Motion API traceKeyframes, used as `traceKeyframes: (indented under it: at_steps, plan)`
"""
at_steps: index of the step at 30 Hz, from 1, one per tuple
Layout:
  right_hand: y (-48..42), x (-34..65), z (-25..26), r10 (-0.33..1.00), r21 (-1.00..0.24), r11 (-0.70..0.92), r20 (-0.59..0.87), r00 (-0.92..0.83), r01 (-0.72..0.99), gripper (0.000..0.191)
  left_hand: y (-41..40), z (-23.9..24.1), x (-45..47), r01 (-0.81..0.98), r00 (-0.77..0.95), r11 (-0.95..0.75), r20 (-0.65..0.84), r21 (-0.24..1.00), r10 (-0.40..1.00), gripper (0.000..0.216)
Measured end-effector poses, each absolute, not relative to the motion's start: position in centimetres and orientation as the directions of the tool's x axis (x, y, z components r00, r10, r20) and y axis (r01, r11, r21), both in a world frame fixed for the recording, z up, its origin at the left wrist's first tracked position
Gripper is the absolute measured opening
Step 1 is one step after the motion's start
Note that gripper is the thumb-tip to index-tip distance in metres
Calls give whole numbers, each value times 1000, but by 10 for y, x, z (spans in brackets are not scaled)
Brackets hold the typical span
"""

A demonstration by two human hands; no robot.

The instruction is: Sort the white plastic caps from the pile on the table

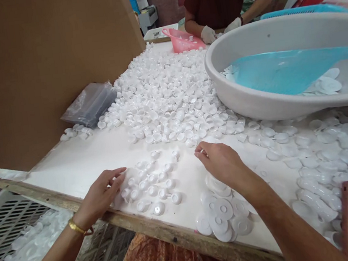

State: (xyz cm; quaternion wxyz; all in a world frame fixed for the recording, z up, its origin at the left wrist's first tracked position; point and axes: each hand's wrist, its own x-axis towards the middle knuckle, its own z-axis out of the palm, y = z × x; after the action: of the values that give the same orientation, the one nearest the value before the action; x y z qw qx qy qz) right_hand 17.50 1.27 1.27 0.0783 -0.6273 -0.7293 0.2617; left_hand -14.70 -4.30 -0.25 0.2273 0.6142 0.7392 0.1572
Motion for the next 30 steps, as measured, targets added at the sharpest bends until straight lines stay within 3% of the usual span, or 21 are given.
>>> traceKeyframes:
  at_steps: [4, 11, 16, 25, 30]
  plan:
    - [-7, 198, 8, 927, -432, 166, -238, -289, 887, 25, -51, -4, -125, 828, -10, 98, -161, 552, 987, 45]
    - [-18, 189, -11, 944, -370, 276, -68, -322, 887, 24, -3, -1, -94, 945, -12, -13, 74, 327, 997, 32]
    - [-20, 186, -27, 953, -465, 289, 57, -297, 837, 20, 28, -9, -77, 955, 76, -83, 36, 285, 996, 22]
    - [-18, 191, -33, 949, -563, 308, 119, -293, 767, 21, 16, -10, -75, 763, 121, -202, 172, 614, 978, 22]
    - [-17, 192, -34, 946, -557, 312, 112, -303, 770, 22, 13, -10, -71, 724, 97, -194, 180, 662, 979, 23]
